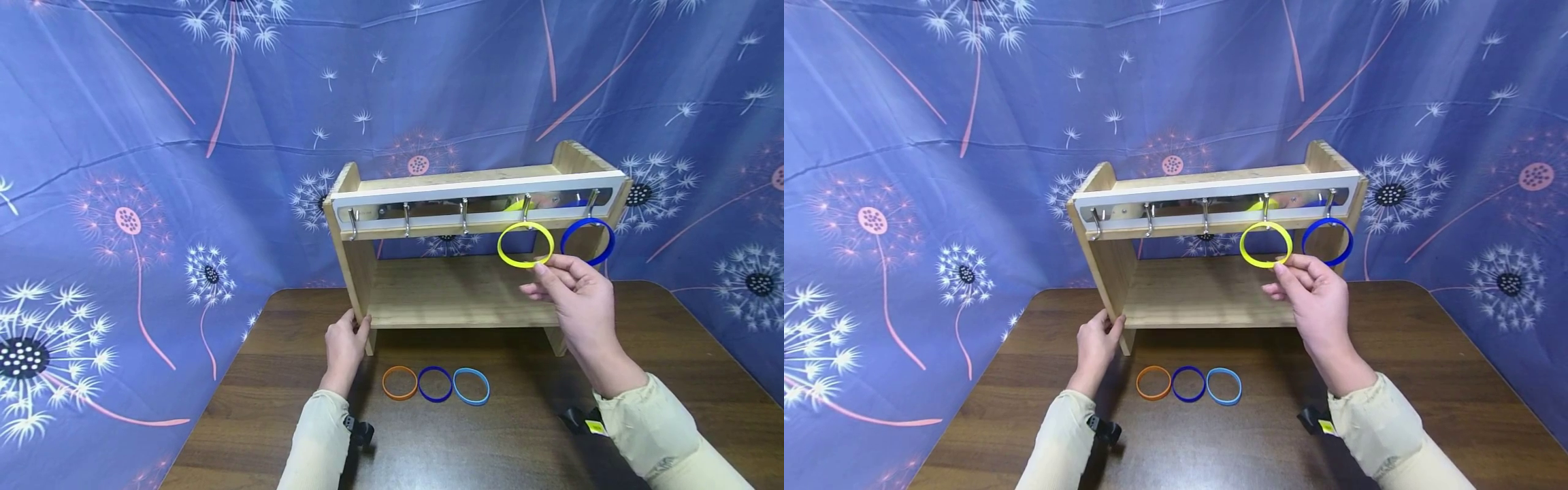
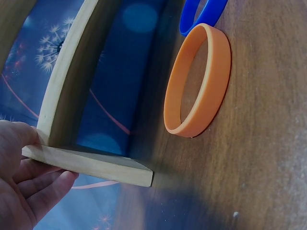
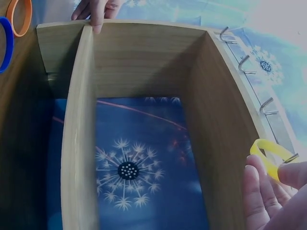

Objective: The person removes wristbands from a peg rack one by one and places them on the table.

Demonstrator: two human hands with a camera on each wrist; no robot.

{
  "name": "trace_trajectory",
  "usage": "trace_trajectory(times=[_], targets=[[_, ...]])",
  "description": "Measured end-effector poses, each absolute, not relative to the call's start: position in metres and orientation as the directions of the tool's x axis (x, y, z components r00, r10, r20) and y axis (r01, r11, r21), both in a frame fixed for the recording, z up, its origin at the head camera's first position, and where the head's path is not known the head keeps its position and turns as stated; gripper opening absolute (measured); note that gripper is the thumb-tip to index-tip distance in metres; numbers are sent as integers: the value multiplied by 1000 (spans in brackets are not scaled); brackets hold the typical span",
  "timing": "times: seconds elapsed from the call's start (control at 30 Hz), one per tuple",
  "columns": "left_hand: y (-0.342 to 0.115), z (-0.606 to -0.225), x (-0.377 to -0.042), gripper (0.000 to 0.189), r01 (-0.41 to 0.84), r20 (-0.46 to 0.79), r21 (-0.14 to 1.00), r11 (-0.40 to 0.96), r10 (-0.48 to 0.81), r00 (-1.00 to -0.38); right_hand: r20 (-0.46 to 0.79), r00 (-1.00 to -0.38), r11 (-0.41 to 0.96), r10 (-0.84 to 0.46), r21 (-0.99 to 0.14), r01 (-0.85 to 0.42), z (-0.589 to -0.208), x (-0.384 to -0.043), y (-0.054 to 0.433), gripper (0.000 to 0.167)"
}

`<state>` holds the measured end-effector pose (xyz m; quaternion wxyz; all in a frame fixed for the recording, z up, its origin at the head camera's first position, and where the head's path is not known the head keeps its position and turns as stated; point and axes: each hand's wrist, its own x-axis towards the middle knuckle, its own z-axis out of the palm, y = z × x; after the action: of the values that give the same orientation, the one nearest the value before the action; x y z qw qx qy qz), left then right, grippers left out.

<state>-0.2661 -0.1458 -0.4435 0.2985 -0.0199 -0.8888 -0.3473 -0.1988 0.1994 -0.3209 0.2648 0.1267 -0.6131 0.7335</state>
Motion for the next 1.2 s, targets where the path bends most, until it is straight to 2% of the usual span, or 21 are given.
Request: trace_trajectory(times=[0.5,1.2], targets=[[-145,-444,-266,14,253,554,607,753,-173,-814,548,-790,-142,275,-789,-597,-319,-192,199,22],[-146,-445,-267,14,253,557,602,758,-171,-812,535,-820,-107,203,-820,-562,-334,-179,205,14]])
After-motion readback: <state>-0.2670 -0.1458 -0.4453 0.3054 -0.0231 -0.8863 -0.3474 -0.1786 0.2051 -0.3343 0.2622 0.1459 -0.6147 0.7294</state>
